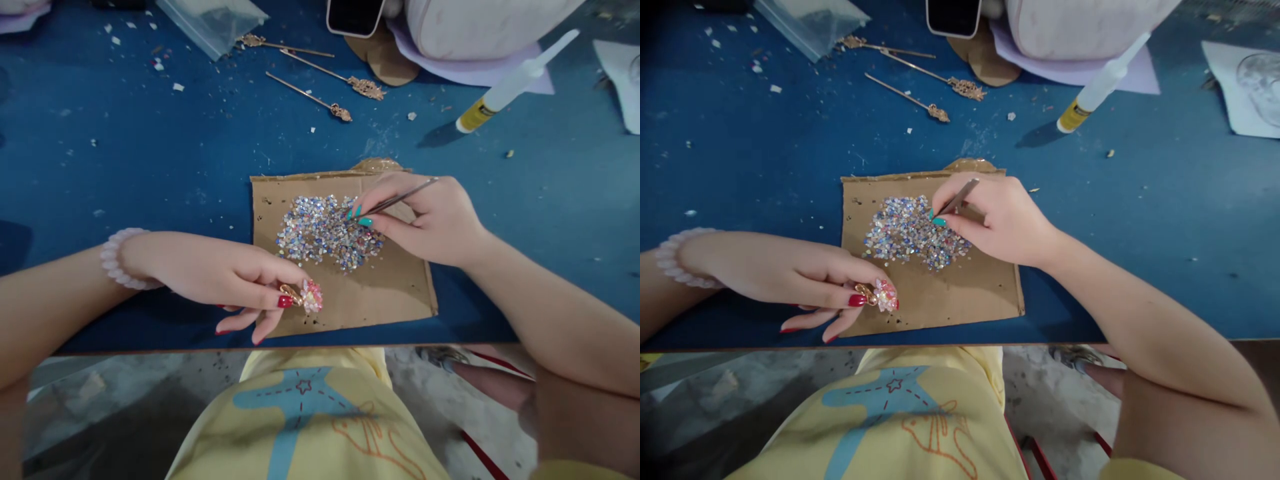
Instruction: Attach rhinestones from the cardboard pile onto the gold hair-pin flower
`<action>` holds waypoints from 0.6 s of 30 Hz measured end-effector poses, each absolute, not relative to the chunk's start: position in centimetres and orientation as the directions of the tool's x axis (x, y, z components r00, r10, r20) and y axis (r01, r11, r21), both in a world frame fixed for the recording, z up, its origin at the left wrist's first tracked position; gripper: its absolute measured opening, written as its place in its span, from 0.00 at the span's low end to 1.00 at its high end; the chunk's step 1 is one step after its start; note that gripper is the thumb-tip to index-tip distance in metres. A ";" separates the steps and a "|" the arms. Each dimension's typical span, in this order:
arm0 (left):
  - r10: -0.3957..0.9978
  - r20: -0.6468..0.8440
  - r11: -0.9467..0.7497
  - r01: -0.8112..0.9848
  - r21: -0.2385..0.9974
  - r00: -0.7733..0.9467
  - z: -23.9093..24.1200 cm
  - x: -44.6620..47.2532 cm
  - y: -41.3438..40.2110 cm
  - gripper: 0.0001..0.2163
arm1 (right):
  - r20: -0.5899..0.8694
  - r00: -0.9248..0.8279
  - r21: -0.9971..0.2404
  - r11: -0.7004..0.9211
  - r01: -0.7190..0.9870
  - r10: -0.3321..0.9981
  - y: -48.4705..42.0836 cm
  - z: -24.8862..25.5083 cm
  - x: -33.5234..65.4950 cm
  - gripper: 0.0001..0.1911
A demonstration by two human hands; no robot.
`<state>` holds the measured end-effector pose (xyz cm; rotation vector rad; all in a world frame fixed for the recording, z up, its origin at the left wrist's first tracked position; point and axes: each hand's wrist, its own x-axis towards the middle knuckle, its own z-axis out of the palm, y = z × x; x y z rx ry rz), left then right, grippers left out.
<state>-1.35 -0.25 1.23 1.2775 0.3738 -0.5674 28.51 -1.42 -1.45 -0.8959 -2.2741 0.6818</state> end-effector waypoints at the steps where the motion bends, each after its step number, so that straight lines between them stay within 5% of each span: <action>1: -0.189 -0.557 0.186 0.587 0.788 0.809 1.3 -1.4 -0.3 0.13 | 0.339 -0.571 -0.633 0.631 0.449 0.747 -1.4 -1.6 28.4 0.06; 18: -0.197 -0.552 0.205 0.585 0.785 0.810 1.2 -1.3 -0.3 0.11 | 0.358 -0.624 -0.594 0.686 0.421 0.694 -1.8 -1.9 27.9 0.06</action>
